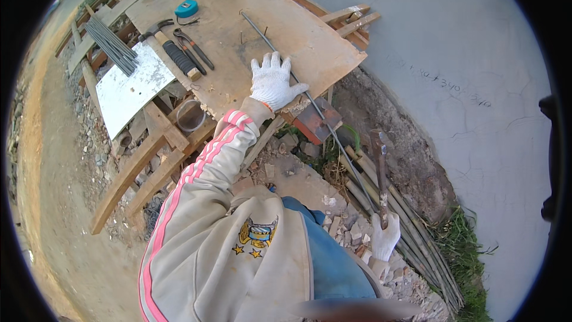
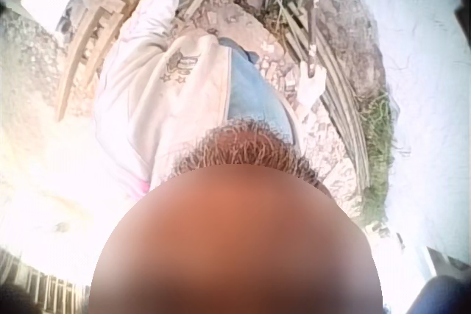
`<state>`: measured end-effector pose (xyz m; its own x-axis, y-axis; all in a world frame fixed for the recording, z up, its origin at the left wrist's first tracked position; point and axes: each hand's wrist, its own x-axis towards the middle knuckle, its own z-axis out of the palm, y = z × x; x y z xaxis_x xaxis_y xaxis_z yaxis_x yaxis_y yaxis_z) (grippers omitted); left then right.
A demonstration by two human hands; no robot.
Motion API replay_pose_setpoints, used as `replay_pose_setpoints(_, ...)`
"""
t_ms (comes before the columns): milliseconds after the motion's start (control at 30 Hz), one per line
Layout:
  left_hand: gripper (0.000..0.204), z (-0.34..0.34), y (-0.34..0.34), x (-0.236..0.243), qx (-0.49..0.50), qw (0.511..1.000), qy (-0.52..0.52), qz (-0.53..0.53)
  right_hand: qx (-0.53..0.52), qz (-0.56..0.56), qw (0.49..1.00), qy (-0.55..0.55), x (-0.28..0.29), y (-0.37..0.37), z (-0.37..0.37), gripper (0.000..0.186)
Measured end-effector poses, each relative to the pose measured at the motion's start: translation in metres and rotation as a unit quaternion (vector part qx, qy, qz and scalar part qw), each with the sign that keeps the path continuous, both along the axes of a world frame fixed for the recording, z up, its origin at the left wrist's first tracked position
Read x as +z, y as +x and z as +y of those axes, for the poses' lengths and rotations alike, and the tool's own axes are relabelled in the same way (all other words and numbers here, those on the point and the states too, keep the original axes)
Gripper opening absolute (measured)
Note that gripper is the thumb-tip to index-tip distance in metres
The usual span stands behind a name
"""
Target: The person bends metal rods into U-shapes using a manual bender and a wooden workbench. They repeatedly position each rod, apply force to bend it, and place the finished pieces aside.
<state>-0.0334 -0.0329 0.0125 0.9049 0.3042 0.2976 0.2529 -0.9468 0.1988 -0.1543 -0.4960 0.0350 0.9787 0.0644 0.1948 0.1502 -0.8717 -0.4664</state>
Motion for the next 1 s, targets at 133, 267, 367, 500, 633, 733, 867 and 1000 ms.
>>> replay_pose_setpoints(133, 0.087, 0.000, 0.004, -0.003, 0.002, 1.000, 0.003, 0.018, -0.030, 0.079, 0.996, 0.007, 0.031, 0.013, -0.012, 0.027)
replay_pose_setpoints(267, 0.090, 0.001, 0.006, -0.008, 0.005, 1.000, 0.023, 0.005, 0.054, 0.110, 0.992, 0.019, 0.066, 0.032, -0.023, 0.028)
replay_pose_setpoints(367, 0.091, 0.002, 0.007, -0.013, 0.011, 0.999, 0.031, 0.000, 0.081, 0.122, 0.988, -0.042, 0.063, 0.064, -0.026, 0.024)
replay_pose_setpoints(500, 0.094, 0.004, 0.008, -0.021, 0.016, 0.997, 0.057, -0.045, 0.206, -0.027, 0.974, -0.087, 0.037, 0.105, -0.025, 0.024)
replay_pose_setpoints(633, 0.098, 0.004, 0.007, -0.021, 0.034, 0.997, 0.050, -0.038, 0.232, 0.120, 0.963, -0.065, 0.028, 0.145, -0.027, 0.028)
replay_pose_setpoints(733, 0.100, 0.002, 0.006, -0.017, 0.039, 0.998, 0.057, 0.004, 0.313, 0.142, 0.939, 0.004, 0.020, 0.172, -0.024, 0.029)
replay_pose_setpoints(867, 0.100, -0.003, 0.004, -0.014, 0.054, 0.995, 0.077, 0.025, 0.340, 0.183, 0.922, -0.028, 0.010, 0.201, -0.023, 0.029)
replay_pose_setpoints(1000, 0.099, -0.002, 0.005, -0.017, 0.064, 0.993, 0.099, 0.006, 0.385, 0.213, 0.898, -0.017, 0.000, 0.238, -0.016, 0.032)
